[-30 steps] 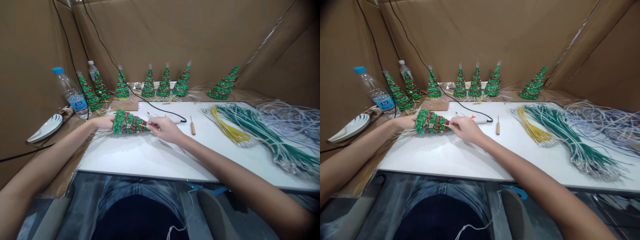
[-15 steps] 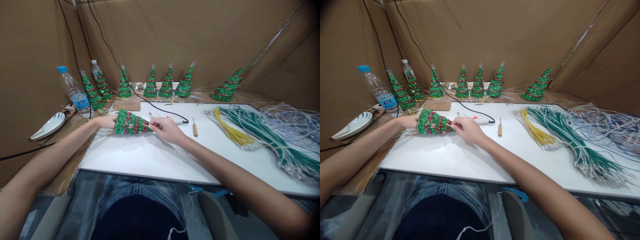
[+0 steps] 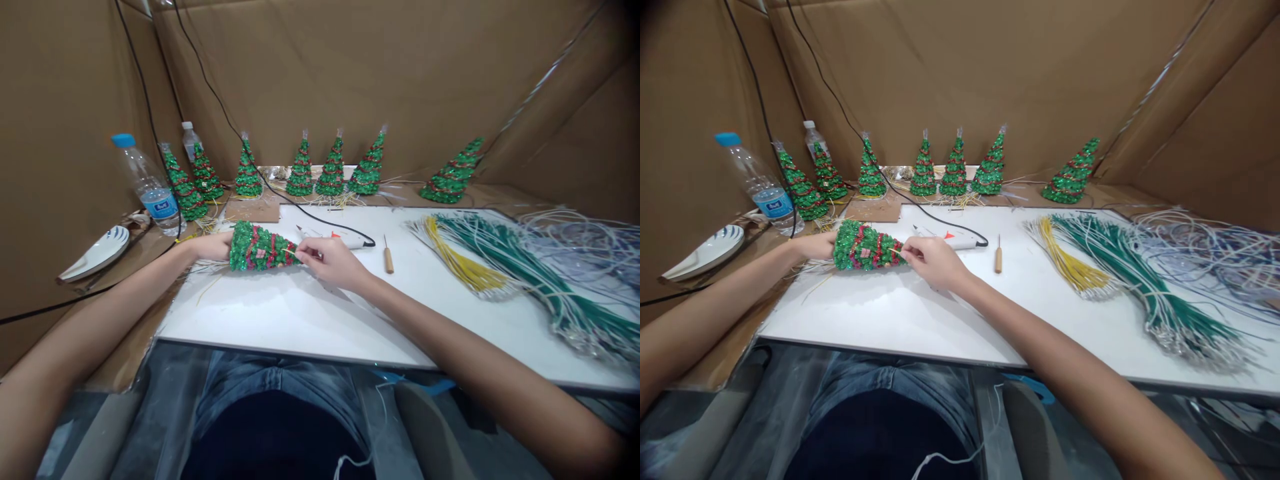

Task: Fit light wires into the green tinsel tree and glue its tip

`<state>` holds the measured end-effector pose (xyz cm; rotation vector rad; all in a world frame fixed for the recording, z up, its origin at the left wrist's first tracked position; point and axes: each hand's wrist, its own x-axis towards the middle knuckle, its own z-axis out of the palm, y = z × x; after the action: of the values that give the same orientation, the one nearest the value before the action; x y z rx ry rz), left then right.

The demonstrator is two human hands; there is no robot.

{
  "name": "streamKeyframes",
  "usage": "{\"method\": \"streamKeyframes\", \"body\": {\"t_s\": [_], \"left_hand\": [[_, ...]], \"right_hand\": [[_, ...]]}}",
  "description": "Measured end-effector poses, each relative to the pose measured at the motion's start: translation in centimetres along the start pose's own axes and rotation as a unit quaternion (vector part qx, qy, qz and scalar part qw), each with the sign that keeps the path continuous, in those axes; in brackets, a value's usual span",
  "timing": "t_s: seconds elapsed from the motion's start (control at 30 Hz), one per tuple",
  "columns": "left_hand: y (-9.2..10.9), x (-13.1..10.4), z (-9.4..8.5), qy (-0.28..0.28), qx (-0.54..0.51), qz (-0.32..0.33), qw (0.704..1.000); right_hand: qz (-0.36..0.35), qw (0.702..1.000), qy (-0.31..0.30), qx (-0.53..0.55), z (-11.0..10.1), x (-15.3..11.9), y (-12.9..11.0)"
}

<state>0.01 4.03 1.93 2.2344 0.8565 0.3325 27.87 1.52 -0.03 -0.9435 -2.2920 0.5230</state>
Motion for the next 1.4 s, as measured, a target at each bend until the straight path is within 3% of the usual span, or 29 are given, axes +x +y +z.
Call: {"method": "streamKeyframes", "body": {"t_s": [0.17,0.4,0.57,0.87,1.07,1.4], "left_hand": [[0.6,-0.3,0.6,0.052,0.008,-0.015,0.998],[0.9,-1.2,2.3,0.144,-0.06,-0.028,0.987],[1.4,-1.6,2.8,0.22,-0.029,-0.043,0.974],[2.5,-1.6,1.9,0.155,0.057,-0.019,0.986],[2.3,-2.3,1.0,0.168,0.161,-0.018,0.972],[2.1,-3.1,1.1,0.194,0.161,0.018,0.967]], "right_hand": [[-0.004,1.0,-0.003,0.004,0.0,-0.2,0.0],[-0.009,1.0,-0.007,0.011,-0.2,-0.4,0.0],[-0.016,1.0,-0.007,0.01,-0.2,-0.4,0.1],[-0.016,1.0,-0.001,0.018,-0.3,-0.6,-0.2],[-0.008,0.999,0.017,0.027,-0.9,-0.6,-0.5],[-0.022,0.998,0.039,0.05,-1.3,-0.5,-1.2]]}}
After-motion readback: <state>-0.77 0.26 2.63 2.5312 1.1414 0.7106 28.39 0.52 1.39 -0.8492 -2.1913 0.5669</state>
